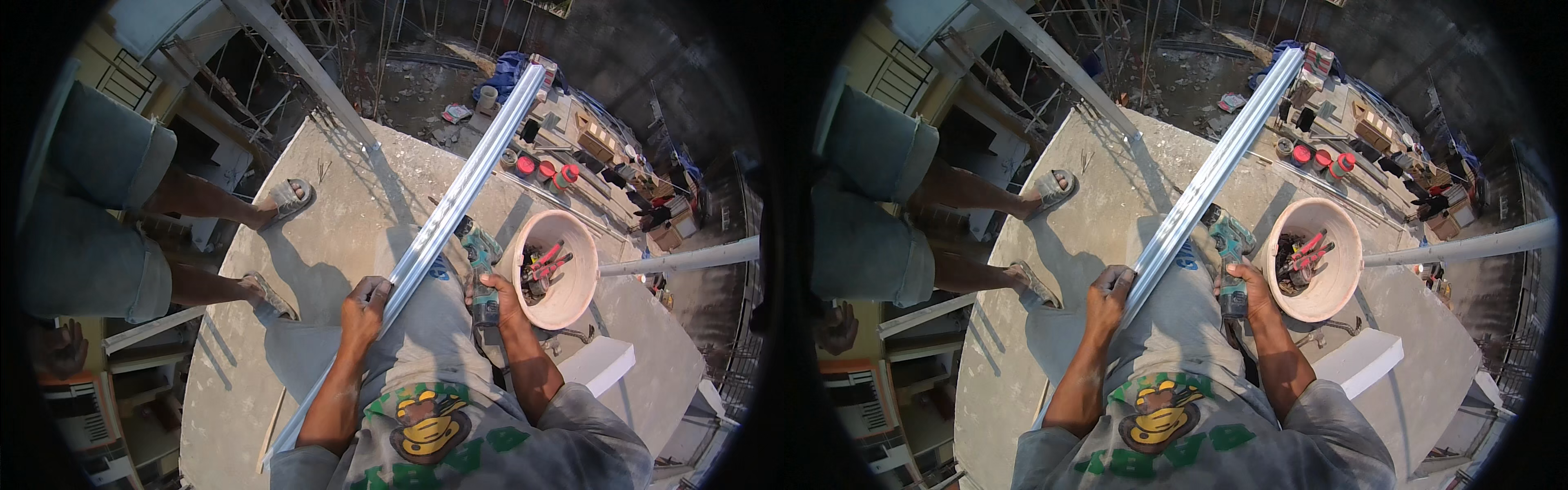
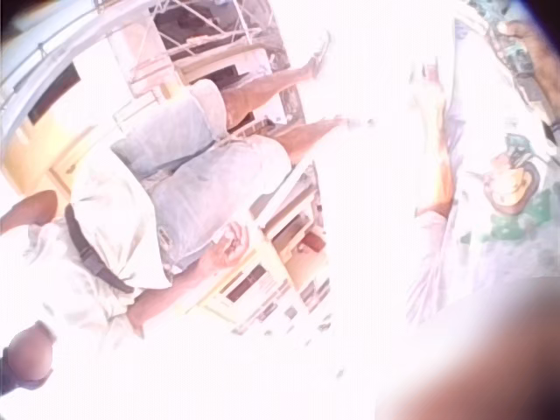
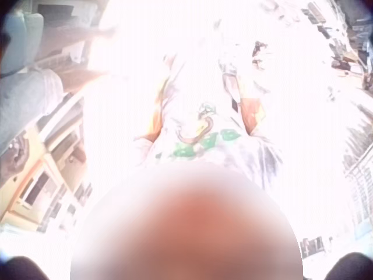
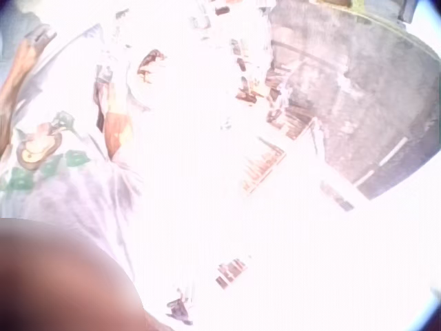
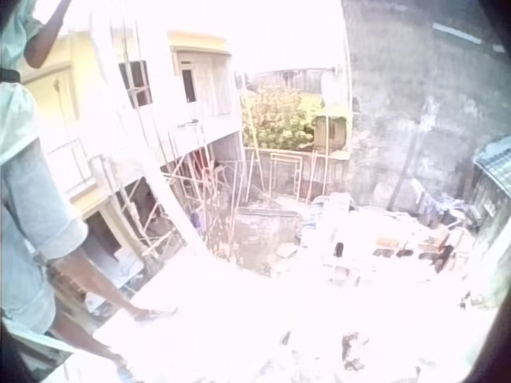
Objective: The person secures a long metal frame to a rooftop structure using a hammer and nails, then drills holes into another metal frame with a power drill. The person handles metal frames, nails, a hammer, and a power drill during the task.
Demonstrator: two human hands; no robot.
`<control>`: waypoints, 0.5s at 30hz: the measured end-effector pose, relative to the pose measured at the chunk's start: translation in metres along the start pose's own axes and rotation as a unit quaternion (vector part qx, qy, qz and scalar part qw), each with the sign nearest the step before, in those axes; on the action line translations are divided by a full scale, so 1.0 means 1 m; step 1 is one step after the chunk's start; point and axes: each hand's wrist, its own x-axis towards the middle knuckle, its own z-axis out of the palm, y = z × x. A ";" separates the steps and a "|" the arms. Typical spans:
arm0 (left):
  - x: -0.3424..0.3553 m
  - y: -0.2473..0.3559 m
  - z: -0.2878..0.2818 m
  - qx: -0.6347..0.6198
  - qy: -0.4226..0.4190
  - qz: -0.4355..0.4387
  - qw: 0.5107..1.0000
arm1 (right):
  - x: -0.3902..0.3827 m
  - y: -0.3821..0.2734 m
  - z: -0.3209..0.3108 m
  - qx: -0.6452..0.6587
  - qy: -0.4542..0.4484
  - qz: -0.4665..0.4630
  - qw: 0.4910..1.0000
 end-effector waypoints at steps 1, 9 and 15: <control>-0.001 0.001 0.001 0.014 0.000 -0.011 1.000 | -0.002 0.001 0.007 -0.034 0.008 -0.034 0.999; -0.002 -0.006 -0.007 0.036 0.045 -0.004 0.998 | -0.078 -0.045 0.035 -0.463 0.206 -0.130 0.852; 0.002 -0.015 -0.012 -0.011 0.025 -0.014 1.000 | -0.160 -0.036 0.048 -0.523 0.120 -0.213 0.816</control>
